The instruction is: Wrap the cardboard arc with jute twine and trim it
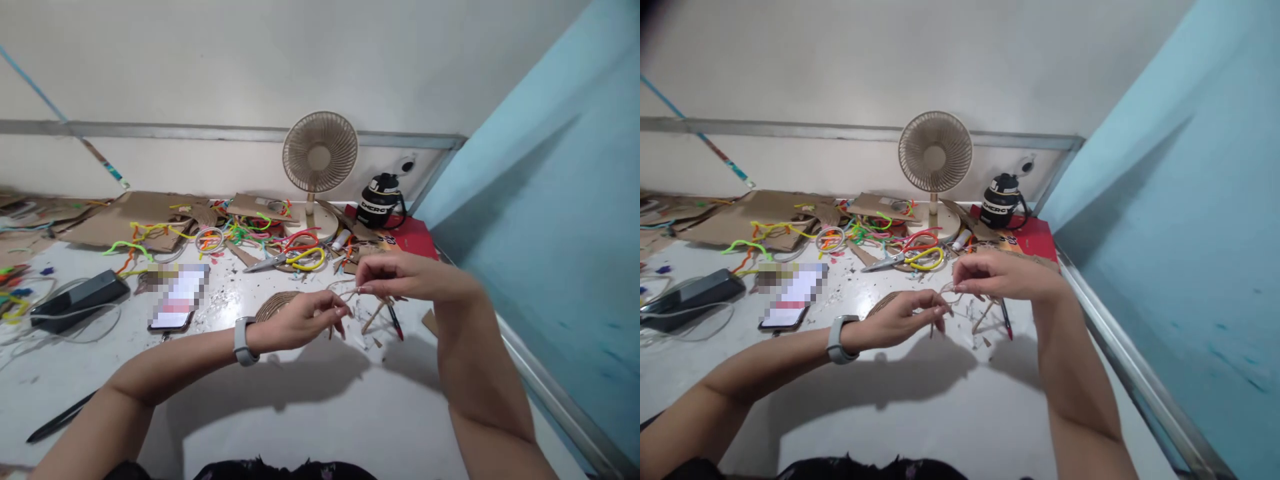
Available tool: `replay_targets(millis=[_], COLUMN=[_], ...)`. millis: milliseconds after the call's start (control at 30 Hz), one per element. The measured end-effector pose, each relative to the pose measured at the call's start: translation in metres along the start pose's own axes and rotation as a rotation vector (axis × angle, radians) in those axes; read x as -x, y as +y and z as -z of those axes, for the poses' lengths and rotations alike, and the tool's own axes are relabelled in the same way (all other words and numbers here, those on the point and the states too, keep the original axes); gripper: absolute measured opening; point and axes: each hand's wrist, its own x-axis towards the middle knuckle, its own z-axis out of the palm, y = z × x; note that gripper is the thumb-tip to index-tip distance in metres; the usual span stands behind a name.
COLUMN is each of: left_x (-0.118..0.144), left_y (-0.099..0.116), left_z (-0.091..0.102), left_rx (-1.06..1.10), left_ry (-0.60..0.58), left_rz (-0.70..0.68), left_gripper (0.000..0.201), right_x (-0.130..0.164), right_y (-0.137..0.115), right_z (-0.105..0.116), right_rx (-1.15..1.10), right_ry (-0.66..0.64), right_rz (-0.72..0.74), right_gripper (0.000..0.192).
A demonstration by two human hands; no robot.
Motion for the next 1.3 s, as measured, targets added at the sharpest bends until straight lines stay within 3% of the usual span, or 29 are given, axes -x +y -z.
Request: replay_targets(millis=[100, 167, 333, 467, 567, 700, 800, 933, 1067, 1167, 1233, 1300], left_x=[-0.017, -0.023, -0.021, -0.006, 0.006, 0.018, 0.022, 0.021, 0.021, 0.021, 0.020, 0.018], left_y=[0.001, -0.002, -0.016, -0.024, -0.024, -0.020, -0.017, -0.015, -0.021, -0.023, -0.019, -0.010], left_z=[0.005, 0.017, 0.054, 0.079, 0.095, 0.109, 0.115, 0.119, 0.112, 0.098, 0.085, 0.073], left_rx=[0.250, 0.282, 0.296, 0.263, 0.329, 0.417, 0.482, 0.540, 0.436, 0.285, 0.221, 0.217], left_ry=[-0.030, 0.017, 0.210, 0.287, 0.363, 0.407, 0.447, 0.535, 0.466, 0.317, 0.238, 0.176], left_rz=[0.015, 0.026, 0.047, 0.072, 0.054, 0.045, 0.020, -0.042, 0.019, 0.078, 0.087, 0.073], left_gripper=[0.038, 0.034, 0.032, 0.029, 0.027, 0.026, 0.023, 0.024, 0.026, 0.029, 0.031, 0.035], right_x=[0.005, 0.009, 0.026, 0.030, 0.026, 0.033, 0.049, 0.069, 0.071, 0.057, 0.039, 0.015], right_y=[0.012, 0.025, 0.076, 0.113, 0.128, 0.146, 0.160, 0.173, 0.168, 0.142, 0.109, 0.071], right_z=[0.011, 0.021, 0.045, 0.054, 0.057, 0.059, 0.059, 0.057, 0.061, 0.064, 0.057, 0.039], right_rx=[-0.033, -0.072, -0.184, -0.275, -0.235, -0.200, -0.316, -0.472, -0.548, -0.360, -0.288, -0.310], right_ry=[0.069, 0.146, 0.539, 0.522, 0.471, 0.427, 0.554, 0.797, 1.007, 1.251, 1.249, 1.153], right_rz=[-0.044, -0.072, -0.182, -0.246, -0.240, -0.337, -0.420, -0.437, -0.530, -0.671, -0.505, -0.196], right_gripper=[0.039, 0.041, 0.047, 0.047, 0.047, 0.045, 0.041, 0.020, 0.012, 0.006, 0.013, 0.027])
